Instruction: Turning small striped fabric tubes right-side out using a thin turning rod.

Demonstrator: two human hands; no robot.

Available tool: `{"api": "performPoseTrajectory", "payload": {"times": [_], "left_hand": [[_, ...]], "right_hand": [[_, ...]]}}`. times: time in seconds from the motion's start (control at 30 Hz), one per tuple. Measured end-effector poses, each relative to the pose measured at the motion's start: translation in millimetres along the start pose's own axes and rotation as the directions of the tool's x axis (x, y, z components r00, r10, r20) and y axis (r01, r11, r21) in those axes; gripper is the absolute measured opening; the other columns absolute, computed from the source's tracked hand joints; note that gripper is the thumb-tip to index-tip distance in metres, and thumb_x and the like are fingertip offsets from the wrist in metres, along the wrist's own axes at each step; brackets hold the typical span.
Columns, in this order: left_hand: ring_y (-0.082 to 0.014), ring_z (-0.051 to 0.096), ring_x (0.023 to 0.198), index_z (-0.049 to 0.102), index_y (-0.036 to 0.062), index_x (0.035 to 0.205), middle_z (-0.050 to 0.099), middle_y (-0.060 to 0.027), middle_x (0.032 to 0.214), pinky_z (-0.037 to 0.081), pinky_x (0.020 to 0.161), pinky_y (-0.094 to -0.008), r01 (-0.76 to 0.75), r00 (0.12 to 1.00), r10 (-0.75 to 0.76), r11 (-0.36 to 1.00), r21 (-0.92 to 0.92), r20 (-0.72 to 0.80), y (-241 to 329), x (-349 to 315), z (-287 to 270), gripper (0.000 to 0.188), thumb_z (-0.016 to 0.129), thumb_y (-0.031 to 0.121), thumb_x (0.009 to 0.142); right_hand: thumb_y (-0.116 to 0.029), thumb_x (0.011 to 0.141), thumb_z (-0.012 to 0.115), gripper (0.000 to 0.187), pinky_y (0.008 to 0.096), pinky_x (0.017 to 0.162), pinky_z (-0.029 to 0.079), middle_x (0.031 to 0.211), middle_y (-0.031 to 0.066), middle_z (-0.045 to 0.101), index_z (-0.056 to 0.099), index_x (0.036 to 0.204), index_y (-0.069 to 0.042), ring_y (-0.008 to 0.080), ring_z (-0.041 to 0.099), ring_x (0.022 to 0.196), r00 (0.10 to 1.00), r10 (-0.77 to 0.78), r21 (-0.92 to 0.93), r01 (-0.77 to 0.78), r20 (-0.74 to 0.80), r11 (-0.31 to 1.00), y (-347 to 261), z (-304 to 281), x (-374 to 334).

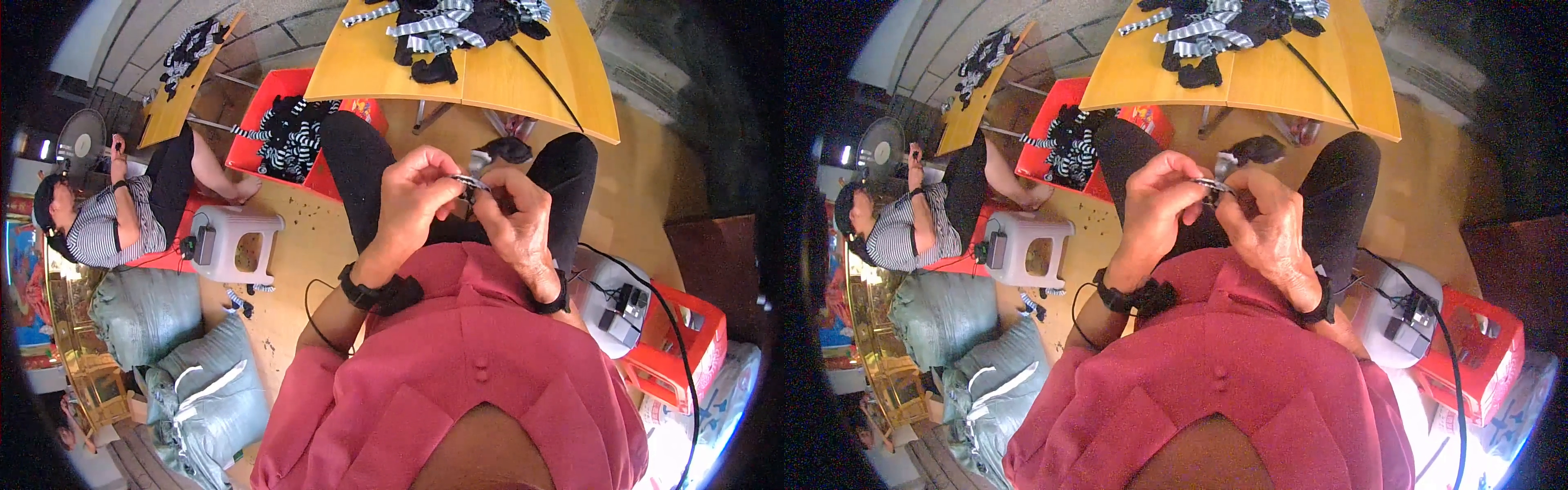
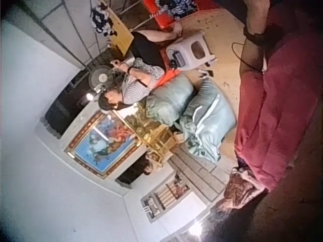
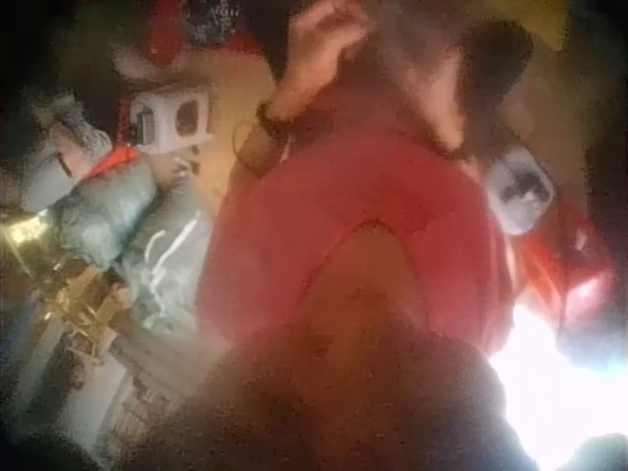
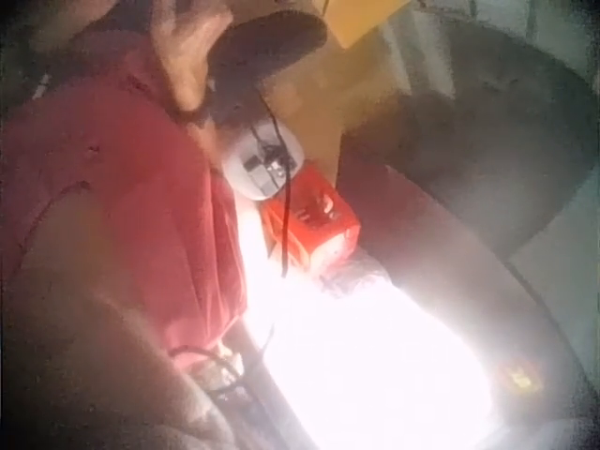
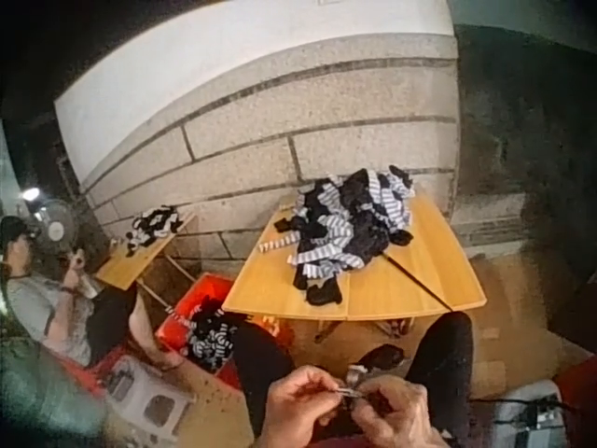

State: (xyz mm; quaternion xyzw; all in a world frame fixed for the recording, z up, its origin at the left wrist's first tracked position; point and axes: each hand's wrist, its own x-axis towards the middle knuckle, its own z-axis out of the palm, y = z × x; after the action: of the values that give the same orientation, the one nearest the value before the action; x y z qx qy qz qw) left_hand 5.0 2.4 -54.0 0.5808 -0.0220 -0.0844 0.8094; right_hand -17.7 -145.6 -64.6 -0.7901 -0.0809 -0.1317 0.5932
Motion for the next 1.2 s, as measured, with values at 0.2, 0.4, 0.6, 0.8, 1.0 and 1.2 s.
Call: {"api": "performPoseTrajectory", "payload": {"times": [0.2, 0.4, 0.6, 0.8, 1.0, 1.2], "left_hand": [[-0.0047, 0.044, 0.044, 0.056, 0.0031, 0.082, 0.057, -0.0015, 0.068, 0.030, 0.036, -0.0183, 0.017, 0.992, -0.035, 0.990, -0.144, -0.123, -6, 1, 2, 0.011, 0.063, -0.003, 0.075], [-0.0057, 0.041, 0.042, 0.054, 0.0040, 0.084, 0.053, -0.0009, 0.064, 0.029, 0.036, -0.0185, 0.171, 0.985, -0.168, 0.940, -0.295, 0.034, -5, -1, -10, 0.014, 0.061, -0.004, 0.075], [-0.0085, 0.045, 0.045, 0.051, 0.0040, 0.086, 0.053, -0.0029, 0.069, 0.032, 0.038, -0.0202, 0.284, 0.946, -0.179, 0.858, -0.429, 0.269, -5, 0, -14, 0.016, 0.059, -0.002, 0.073], [-0.0124, 0.053, 0.050, 0.056, 0.0011, 0.092, 0.060, -0.0078, 0.074, 0.041, 0.042, -0.0217, 0.126, 0.987, -0.096, 0.959, -0.254, 0.128, -3, 1, -9, 0.020, 0.061, -0.005, 0.074], [-0.0151, 0.058, 0.054, 0.059, -0.0009, 0.095, 0.063, -0.0107, 0.078, 0.045, 0.044, -0.0238, 0.190, 0.971, -0.122, 0.914, -0.359, 0.205, -6, -2, -10, 0.021, 0.064, -0.005, 0.075], [-0.0162, 0.059, 0.055, 0.060, -0.0023, 0.091, 0.063, -0.0107, 0.075, 0.046, 0.045, -0.0250, 0.212, 0.964, -0.168, 0.953, -0.215, 0.209, -4, -2, -8, 0.021, 0.066, -0.006, 0.071]], "right_hand": [[-0.005, 0.076, 0.059, 0.008, 0.0290, 0.049, 0.043, 0.058, 0.0115, 0.056, 0.060, 0.080, 0.001, 0.0172, 0.053, 0.050, 0.972, 0.234, 0.078, -0.235, 0.020, 0.969, 1, 8, -1], [-0.005, 0.078, 0.057, 0.010, 0.0271, 0.049, 0.043, 0.061, 0.0107, 0.057, 0.061, 0.085, 0.002, 0.0132, 0.053, 0.052, 0.995, 0.068, -0.020, -0.070, -0.076, 0.997, 7, 12, 0], [-0.002, 0.079, 0.059, 0.009, 0.0233, 0.050, 0.043, 0.065, 0.0053, 0.058, 0.061, 0.088, 0.001, 0.0091, 0.053, 0.056, 0.992, 0.099, 0.253, -0.077, -0.079, 0.964, 4, 6, 0], [-0.004, 0.083, 0.058, 0.007, 0.0192, 0.053, 0.041, 0.070, -0.0008, 0.058, 0.060, 0.089, 0.001, 0.0042, 0.050, 0.061, 0.998, -0.064, 0.284, 0.069, -0.026, 0.956, 8, -4, -2], [-0.008, 0.086, 0.055, 0.009, 0.0199, 0.052, 0.040, 0.067, 0.0005, 0.057, 0.053, 0.080, -0.001, 0.0051, 0.048, 0.059, 0.984, 0.133, 0.376, -0.168, 0.118, 0.911, -11, -11, 1], [-0.006, 0.084, 0.056, 0.006, 0.0252, 0.052, 0.043, 0.067, 0.0077, 0.058, 0.055, 0.084, 0.000, 0.0082, 0.055, 0.060, 0.973, 0.009, 0.121, -0.038, 0.233, 0.992, -15, -21, 13]]}}
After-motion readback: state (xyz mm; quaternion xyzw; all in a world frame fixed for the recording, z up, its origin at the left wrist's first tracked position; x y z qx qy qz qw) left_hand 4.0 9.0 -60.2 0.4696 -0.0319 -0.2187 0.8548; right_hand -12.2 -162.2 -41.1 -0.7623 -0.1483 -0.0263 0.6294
